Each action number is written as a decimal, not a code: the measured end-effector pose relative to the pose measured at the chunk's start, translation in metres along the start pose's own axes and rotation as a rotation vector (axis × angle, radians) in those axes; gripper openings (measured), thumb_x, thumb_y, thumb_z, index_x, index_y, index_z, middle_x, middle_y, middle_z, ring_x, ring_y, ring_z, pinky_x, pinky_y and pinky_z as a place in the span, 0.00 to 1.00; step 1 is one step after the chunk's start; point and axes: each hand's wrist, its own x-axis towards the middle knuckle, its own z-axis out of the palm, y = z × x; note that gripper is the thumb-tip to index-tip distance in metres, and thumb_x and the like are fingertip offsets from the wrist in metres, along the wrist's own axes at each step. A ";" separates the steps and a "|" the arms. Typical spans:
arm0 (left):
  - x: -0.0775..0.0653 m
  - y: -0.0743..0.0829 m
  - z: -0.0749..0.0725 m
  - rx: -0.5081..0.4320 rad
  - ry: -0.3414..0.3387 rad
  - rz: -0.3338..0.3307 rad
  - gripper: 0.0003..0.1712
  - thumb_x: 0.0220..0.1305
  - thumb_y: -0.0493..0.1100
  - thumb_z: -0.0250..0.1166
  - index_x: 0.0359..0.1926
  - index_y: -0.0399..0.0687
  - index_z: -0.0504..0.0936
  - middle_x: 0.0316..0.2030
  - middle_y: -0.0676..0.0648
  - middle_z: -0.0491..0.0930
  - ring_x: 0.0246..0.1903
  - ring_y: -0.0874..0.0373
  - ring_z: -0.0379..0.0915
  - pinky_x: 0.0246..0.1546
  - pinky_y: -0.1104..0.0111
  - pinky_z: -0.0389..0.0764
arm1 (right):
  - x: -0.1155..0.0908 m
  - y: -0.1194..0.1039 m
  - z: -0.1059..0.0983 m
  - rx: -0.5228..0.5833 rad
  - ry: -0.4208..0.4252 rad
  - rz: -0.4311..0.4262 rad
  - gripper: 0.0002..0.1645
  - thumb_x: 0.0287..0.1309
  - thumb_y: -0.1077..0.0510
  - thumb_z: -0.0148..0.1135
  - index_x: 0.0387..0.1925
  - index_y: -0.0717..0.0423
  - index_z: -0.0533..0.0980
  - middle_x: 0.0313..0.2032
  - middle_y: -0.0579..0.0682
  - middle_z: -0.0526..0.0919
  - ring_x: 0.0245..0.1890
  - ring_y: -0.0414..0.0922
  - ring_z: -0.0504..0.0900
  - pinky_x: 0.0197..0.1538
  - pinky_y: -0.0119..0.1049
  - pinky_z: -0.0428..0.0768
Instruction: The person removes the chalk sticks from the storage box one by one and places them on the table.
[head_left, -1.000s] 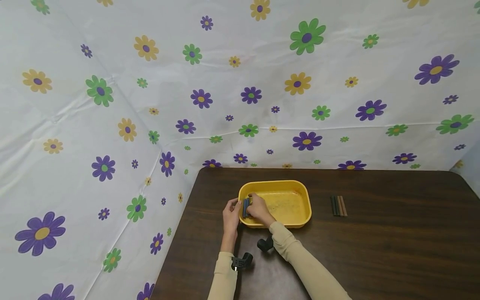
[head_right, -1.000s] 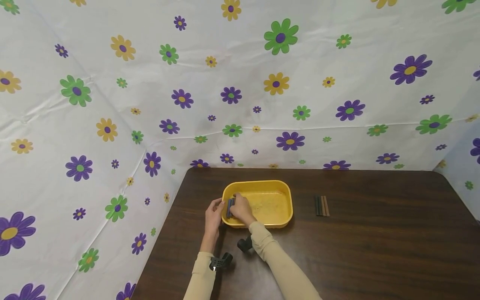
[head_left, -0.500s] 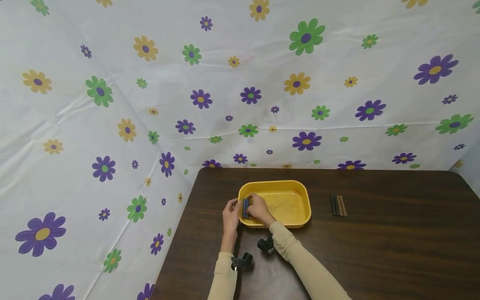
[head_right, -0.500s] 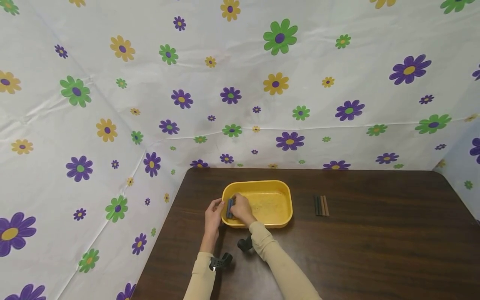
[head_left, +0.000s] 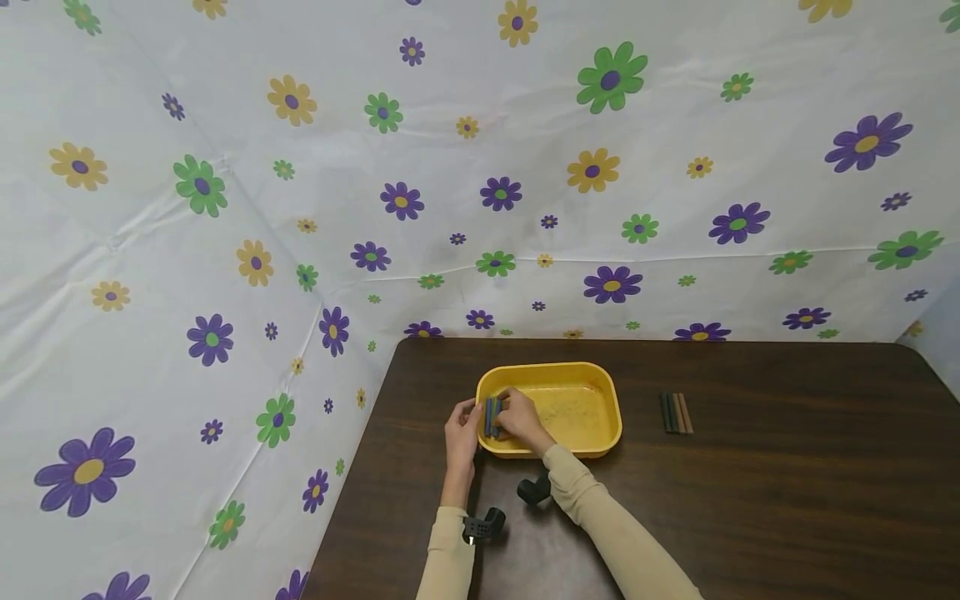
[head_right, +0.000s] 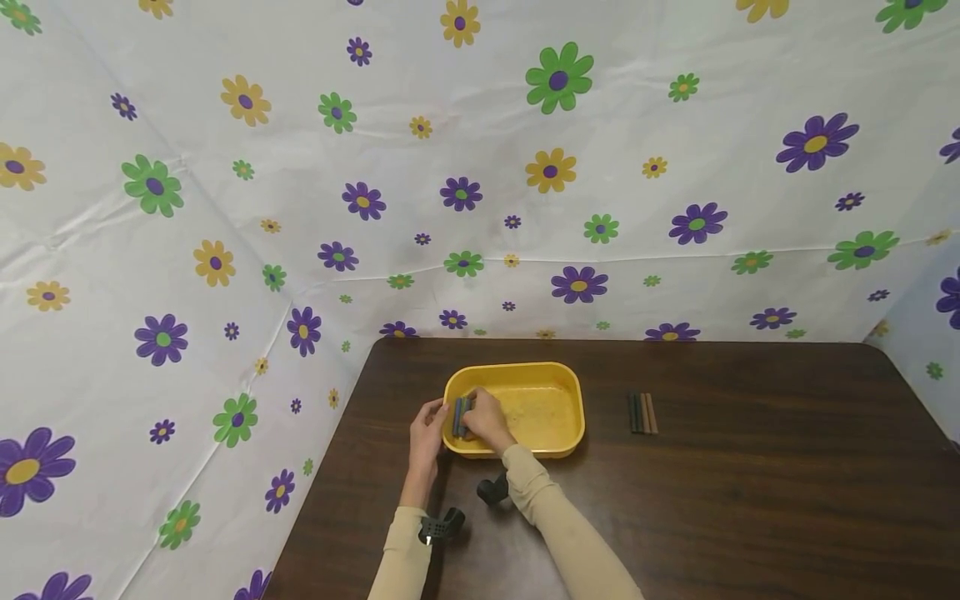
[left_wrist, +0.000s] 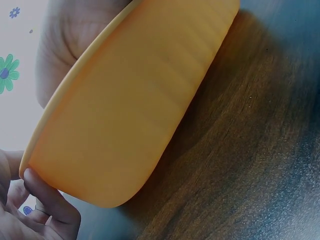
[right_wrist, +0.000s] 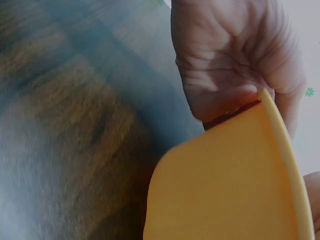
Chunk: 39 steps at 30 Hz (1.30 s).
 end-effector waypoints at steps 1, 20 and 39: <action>0.000 0.000 0.000 0.002 -0.001 -0.001 0.17 0.76 0.43 0.63 0.57 0.36 0.82 0.27 0.45 0.71 0.16 0.62 0.61 0.17 0.73 0.65 | 0.000 0.000 -0.001 0.010 -0.002 0.007 0.28 0.49 0.75 0.64 0.55 0.73 0.74 0.41 0.63 0.82 0.35 0.52 0.84 0.27 0.39 0.85; -0.001 0.000 0.000 0.027 0.005 -0.006 0.17 0.76 0.45 0.63 0.58 0.38 0.82 0.29 0.46 0.73 0.17 0.62 0.61 0.18 0.72 0.66 | -0.004 -0.003 -0.038 0.152 -0.022 0.031 0.32 0.55 0.76 0.64 0.63 0.71 0.73 0.47 0.68 0.83 0.31 0.56 0.86 0.35 0.47 0.87; 0.000 -0.002 0.002 0.027 0.016 0.007 0.18 0.77 0.44 0.62 0.58 0.36 0.81 0.31 0.43 0.74 0.19 0.61 0.63 0.18 0.72 0.66 | -0.008 -0.017 -0.108 0.181 -0.149 -0.045 0.31 0.64 0.74 0.61 0.68 0.72 0.68 0.52 0.76 0.78 0.39 0.56 0.87 0.50 0.60 0.82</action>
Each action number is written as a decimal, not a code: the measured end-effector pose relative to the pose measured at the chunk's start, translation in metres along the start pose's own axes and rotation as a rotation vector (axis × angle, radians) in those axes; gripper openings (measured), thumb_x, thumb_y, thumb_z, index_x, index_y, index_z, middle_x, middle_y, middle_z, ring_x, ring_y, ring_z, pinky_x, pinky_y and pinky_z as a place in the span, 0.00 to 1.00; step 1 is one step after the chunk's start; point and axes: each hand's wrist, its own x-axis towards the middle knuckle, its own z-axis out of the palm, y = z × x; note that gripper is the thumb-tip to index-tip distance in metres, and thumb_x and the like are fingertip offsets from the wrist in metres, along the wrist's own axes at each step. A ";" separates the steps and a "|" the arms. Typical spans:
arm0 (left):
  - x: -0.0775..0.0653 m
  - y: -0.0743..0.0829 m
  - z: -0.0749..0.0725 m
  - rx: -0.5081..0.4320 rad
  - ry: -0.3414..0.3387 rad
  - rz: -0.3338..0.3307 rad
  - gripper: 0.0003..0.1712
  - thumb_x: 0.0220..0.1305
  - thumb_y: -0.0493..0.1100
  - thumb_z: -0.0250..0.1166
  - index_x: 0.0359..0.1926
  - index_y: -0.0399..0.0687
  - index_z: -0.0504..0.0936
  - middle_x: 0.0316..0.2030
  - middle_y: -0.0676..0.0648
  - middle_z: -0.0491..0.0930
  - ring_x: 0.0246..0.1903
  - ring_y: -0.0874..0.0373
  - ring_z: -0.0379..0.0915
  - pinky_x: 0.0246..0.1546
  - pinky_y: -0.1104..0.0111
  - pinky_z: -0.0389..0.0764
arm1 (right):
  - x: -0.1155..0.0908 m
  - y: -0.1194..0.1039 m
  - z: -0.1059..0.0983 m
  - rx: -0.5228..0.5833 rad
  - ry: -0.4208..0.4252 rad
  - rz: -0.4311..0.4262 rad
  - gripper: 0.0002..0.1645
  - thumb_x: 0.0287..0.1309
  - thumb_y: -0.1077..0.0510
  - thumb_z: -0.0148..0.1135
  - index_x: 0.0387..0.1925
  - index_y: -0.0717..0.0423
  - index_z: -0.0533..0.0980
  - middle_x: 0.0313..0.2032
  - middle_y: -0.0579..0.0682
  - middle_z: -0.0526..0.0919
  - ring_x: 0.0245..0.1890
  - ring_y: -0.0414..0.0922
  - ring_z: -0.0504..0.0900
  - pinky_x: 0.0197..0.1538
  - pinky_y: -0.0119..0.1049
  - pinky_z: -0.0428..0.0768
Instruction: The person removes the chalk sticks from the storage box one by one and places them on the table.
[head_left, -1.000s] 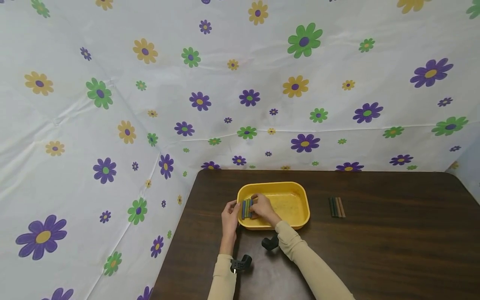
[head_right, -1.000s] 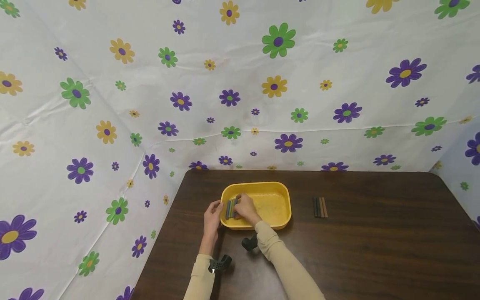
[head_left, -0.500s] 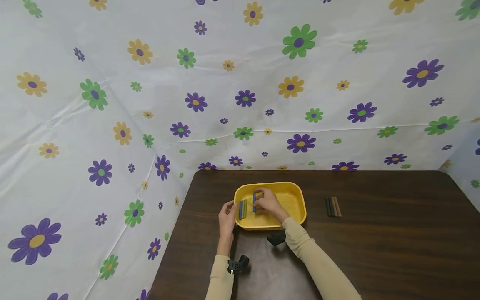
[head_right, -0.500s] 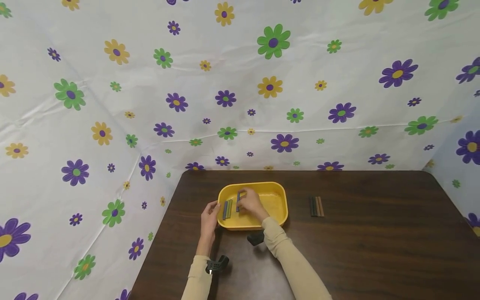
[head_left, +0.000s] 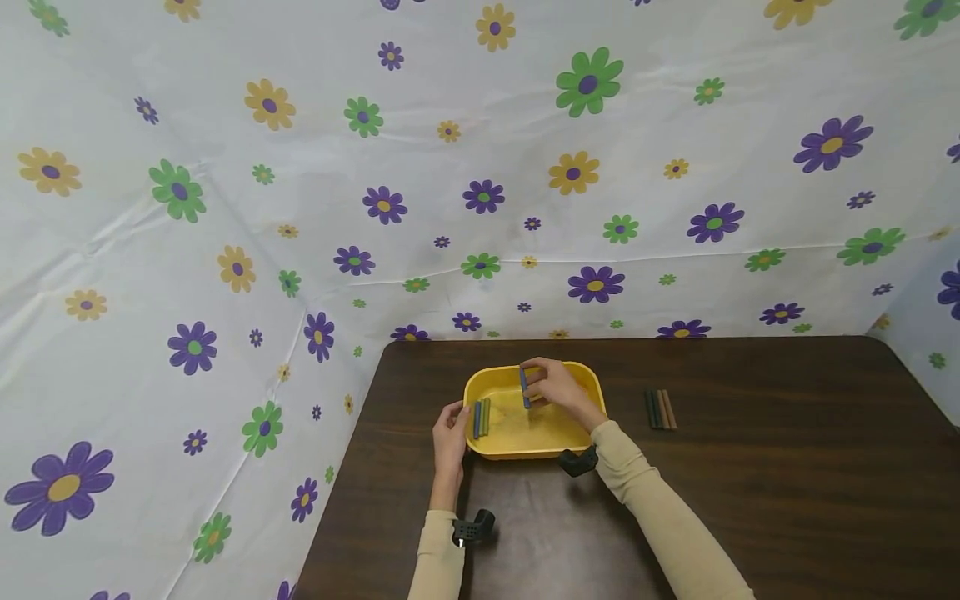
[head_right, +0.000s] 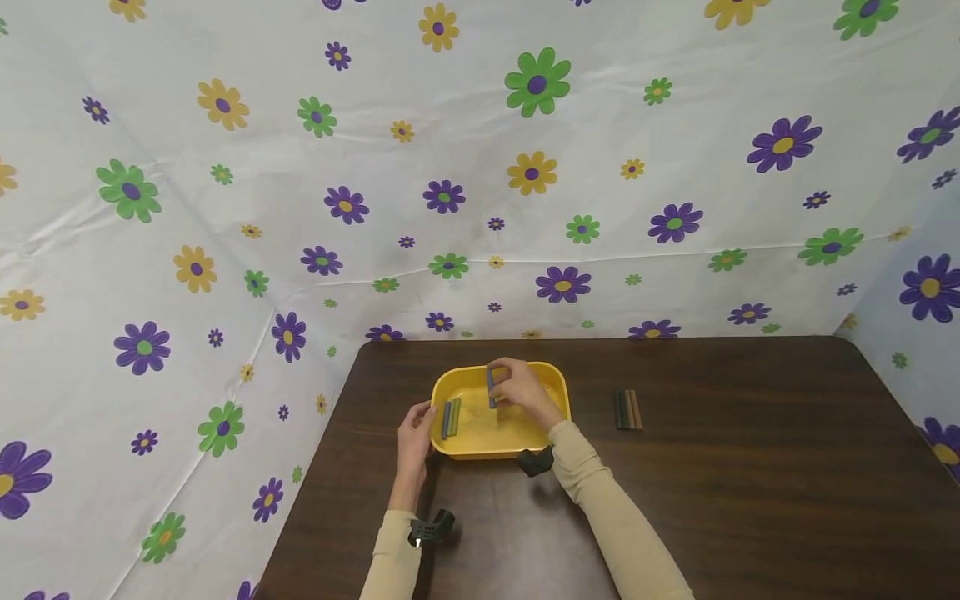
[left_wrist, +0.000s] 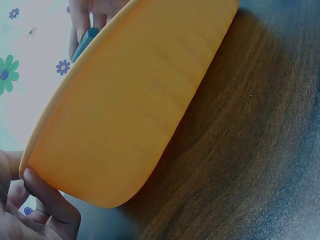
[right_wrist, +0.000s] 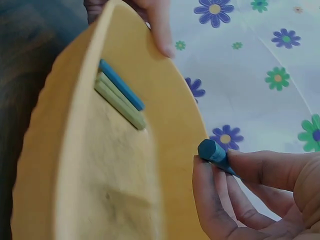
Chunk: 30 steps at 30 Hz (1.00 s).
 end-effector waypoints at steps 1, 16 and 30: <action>0.000 0.000 0.000 0.001 0.000 -0.003 0.17 0.77 0.44 0.62 0.58 0.36 0.81 0.31 0.43 0.74 0.19 0.61 0.63 0.18 0.72 0.66 | -0.001 0.000 -0.004 0.007 -0.005 -0.008 0.32 0.64 0.74 0.61 0.69 0.73 0.68 0.53 0.77 0.77 0.39 0.56 0.87 0.51 0.60 0.82; -0.002 0.001 -0.001 0.010 -0.003 -0.006 0.18 0.76 0.45 0.63 0.58 0.37 0.82 0.31 0.43 0.75 0.18 0.61 0.63 0.18 0.71 0.67 | -0.015 0.001 -0.038 0.027 0.034 0.014 0.34 0.64 0.74 0.63 0.70 0.71 0.67 0.56 0.76 0.77 0.41 0.53 0.87 0.53 0.60 0.81; -0.001 0.001 0.000 -0.017 -0.006 -0.003 0.17 0.76 0.44 0.63 0.58 0.37 0.82 0.30 0.44 0.74 0.18 0.62 0.63 0.17 0.73 0.66 | -0.031 0.007 -0.070 0.042 0.046 0.000 0.37 0.66 0.71 0.63 0.73 0.70 0.63 0.60 0.77 0.73 0.48 0.59 0.86 0.55 0.61 0.79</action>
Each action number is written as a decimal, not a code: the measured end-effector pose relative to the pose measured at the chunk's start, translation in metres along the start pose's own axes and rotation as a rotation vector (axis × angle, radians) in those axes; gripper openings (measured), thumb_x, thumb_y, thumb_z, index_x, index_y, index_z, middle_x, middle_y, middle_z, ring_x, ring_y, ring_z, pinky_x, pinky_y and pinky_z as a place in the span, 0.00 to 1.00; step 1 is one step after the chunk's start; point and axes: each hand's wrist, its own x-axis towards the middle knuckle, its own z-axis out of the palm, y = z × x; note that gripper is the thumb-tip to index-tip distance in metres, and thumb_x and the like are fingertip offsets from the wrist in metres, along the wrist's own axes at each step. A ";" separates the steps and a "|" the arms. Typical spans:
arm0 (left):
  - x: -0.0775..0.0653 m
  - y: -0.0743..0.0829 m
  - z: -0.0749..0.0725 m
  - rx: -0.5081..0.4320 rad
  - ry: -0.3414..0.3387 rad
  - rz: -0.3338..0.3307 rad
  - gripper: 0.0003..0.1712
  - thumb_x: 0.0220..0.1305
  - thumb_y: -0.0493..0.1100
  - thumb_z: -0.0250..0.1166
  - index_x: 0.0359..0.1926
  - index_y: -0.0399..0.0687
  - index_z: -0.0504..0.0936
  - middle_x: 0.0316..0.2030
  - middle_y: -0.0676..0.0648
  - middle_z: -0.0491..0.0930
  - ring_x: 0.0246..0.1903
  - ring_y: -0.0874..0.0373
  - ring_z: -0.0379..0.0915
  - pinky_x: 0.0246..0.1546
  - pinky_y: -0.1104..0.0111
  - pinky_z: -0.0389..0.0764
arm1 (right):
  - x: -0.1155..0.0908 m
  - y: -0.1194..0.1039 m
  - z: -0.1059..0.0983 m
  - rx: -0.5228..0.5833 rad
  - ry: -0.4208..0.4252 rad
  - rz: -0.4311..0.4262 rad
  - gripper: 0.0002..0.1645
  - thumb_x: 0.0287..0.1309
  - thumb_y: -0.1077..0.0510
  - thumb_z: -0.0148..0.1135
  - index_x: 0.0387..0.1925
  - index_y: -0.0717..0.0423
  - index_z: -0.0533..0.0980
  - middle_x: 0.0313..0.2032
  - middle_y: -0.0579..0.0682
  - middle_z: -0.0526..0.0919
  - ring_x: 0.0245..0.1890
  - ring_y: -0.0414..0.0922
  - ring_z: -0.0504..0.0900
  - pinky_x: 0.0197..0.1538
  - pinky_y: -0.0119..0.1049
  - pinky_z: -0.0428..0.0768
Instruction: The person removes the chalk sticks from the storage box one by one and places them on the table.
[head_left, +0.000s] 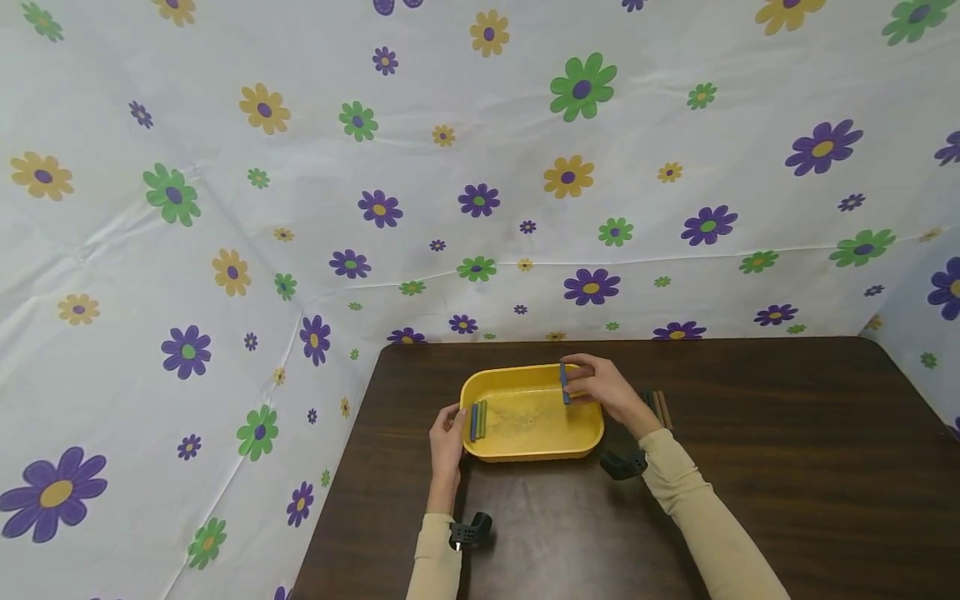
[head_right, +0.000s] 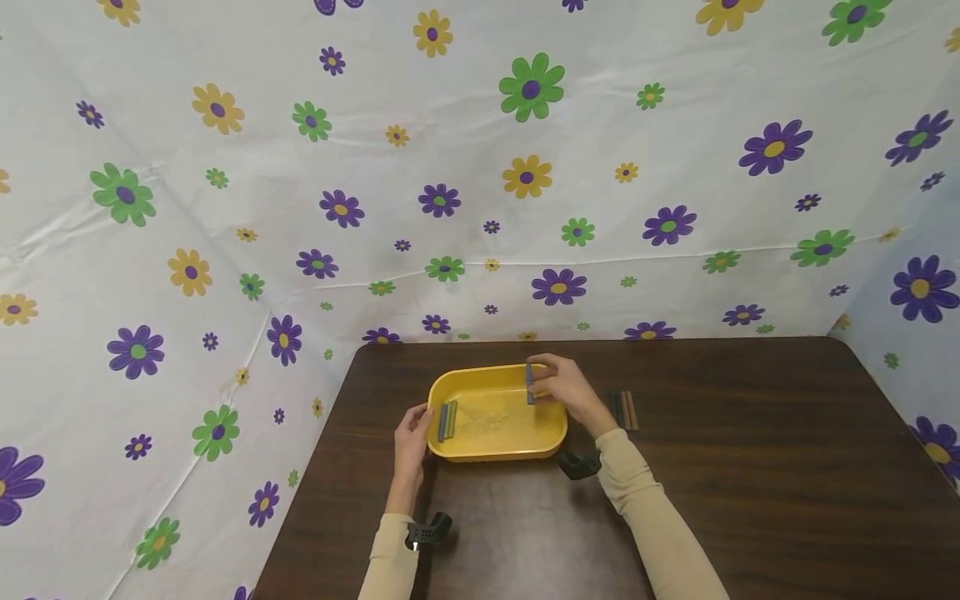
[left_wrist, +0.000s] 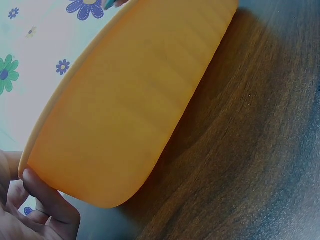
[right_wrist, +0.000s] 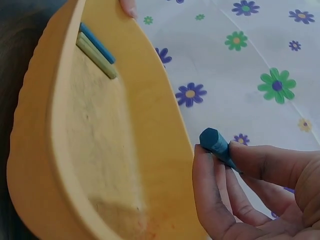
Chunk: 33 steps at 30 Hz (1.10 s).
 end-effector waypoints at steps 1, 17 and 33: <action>0.000 0.000 0.000 0.000 0.001 0.002 0.17 0.76 0.43 0.63 0.58 0.36 0.82 0.30 0.44 0.74 0.18 0.62 0.63 0.17 0.73 0.66 | -0.001 0.000 -0.003 0.004 0.000 0.000 0.37 0.66 0.71 0.63 0.73 0.71 0.63 0.60 0.77 0.73 0.49 0.60 0.86 0.54 0.60 0.80; 0.004 0.001 -0.001 0.026 0.020 0.007 0.17 0.76 0.45 0.63 0.57 0.38 0.82 0.32 0.42 0.74 0.19 0.61 0.63 0.18 0.73 0.67 | -0.015 0.005 -0.045 0.058 0.046 0.028 0.37 0.69 0.71 0.60 0.75 0.71 0.59 0.60 0.76 0.73 0.49 0.56 0.86 0.50 0.47 0.85; 0.000 -0.001 0.000 0.004 -0.009 0.005 0.18 0.77 0.45 0.62 0.59 0.38 0.81 0.32 0.38 0.74 0.16 0.63 0.60 0.18 0.72 0.65 | -0.034 0.023 -0.075 0.032 0.093 0.050 0.38 0.70 0.71 0.58 0.77 0.69 0.57 0.61 0.77 0.71 0.42 0.42 0.85 0.49 0.44 0.86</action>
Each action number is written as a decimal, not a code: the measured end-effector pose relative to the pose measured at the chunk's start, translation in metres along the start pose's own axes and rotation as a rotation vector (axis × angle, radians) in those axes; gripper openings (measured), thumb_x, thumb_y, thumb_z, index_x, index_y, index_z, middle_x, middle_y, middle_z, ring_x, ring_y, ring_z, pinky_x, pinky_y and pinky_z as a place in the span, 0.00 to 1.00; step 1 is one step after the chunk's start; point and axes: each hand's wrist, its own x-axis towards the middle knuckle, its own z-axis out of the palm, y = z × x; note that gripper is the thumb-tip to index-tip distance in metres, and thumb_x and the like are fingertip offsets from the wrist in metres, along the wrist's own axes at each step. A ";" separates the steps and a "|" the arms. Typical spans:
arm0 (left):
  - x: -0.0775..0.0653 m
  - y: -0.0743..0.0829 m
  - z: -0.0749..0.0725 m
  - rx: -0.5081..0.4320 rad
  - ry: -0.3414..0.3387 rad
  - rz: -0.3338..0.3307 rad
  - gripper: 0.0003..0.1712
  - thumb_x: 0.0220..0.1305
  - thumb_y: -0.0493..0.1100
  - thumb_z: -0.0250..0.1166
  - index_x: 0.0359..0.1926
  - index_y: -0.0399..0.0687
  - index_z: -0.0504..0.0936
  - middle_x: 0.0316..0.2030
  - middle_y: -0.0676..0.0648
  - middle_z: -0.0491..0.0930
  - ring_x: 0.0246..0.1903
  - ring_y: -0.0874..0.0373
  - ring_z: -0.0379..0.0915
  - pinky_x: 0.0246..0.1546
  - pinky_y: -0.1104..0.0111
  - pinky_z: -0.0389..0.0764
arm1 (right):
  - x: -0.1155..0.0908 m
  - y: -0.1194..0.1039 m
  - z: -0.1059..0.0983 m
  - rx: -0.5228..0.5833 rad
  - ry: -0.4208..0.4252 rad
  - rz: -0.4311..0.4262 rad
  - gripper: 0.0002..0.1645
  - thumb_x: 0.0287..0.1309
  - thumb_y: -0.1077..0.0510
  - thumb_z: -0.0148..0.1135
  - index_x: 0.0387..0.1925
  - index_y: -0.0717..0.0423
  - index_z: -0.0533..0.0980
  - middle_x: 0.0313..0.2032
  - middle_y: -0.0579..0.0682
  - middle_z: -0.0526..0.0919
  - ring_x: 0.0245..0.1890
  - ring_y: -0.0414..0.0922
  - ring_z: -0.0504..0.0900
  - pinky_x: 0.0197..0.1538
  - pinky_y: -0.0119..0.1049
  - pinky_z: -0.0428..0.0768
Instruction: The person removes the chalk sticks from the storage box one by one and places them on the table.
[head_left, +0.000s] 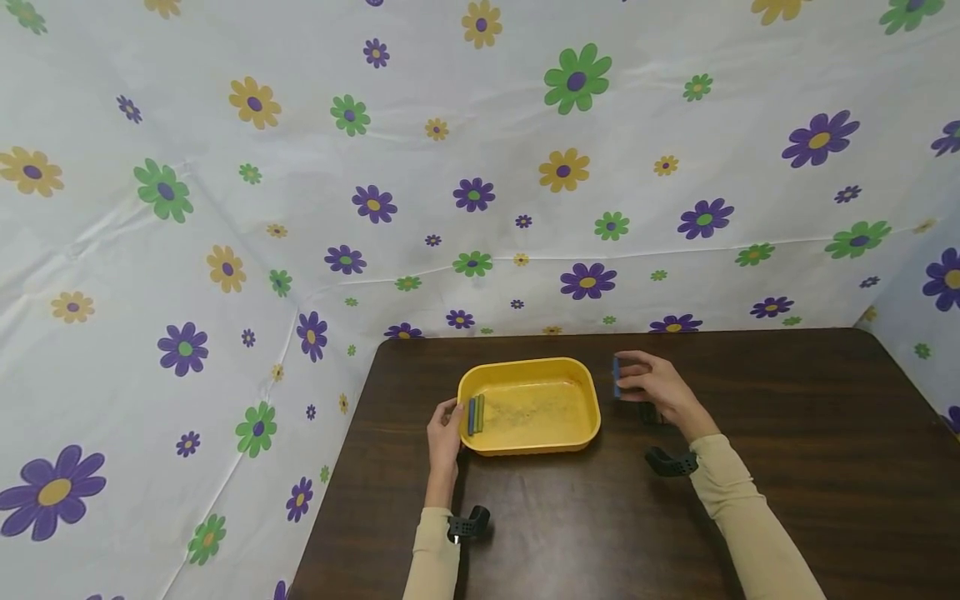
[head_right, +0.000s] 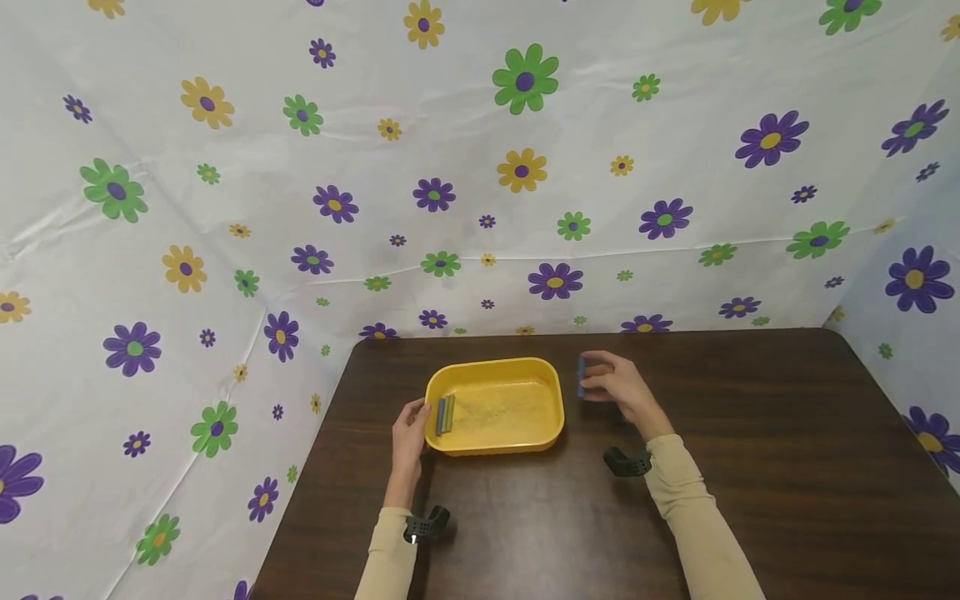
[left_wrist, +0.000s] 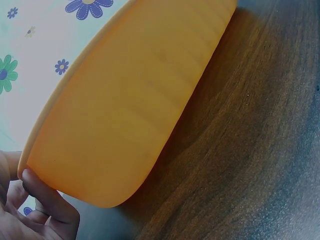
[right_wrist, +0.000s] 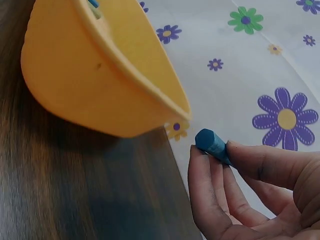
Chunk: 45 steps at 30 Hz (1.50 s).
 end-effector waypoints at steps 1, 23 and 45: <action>0.000 0.000 0.000 -0.001 0.001 -0.003 0.18 0.77 0.45 0.62 0.59 0.38 0.81 0.32 0.38 0.74 0.16 0.63 0.60 0.18 0.73 0.65 | -0.001 0.001 -0.002 -0.004 0.002 0.001 0.38 0.70 0.71 0.58 0.77 0.69 0.57 0.61 0.77 0.71 0.42 0.42 0.85 0.49 0.44 0.86; -0.001 0.003 0.001 0.013 0.015 -0.007 0.17 0.77 0.44 0.62 0.59 0.37 0.81 0.32 0.41 0.74 0.17 0.62 0.61 0.18 0.72 0.65 | -0.021 0.025 -0.049 -0.070 0.014 -0.002 0.38 0.72 0.69 0.58 0.76 0.73 0.54 0.58 0.74 0.76 0.40 0.40 0.85 0.48 0.44 0.86; -0.002 0.004 0.001 0.016 0.028 -0.017 0.17 0.77 0.44 0.62 0.58 0.38 0.82 0.33 0.42 0.74 0.18 0.61 0.62 0.18 0.72 0.66 | -0.032 0.049 -0.074 -0.220 0.060 0.049 0.38 0.68 0.74 0.57 0.74 0.77 0.55 0.61 0.83 0.68 0.43 0.47 0.86 0.45 0.43 0.86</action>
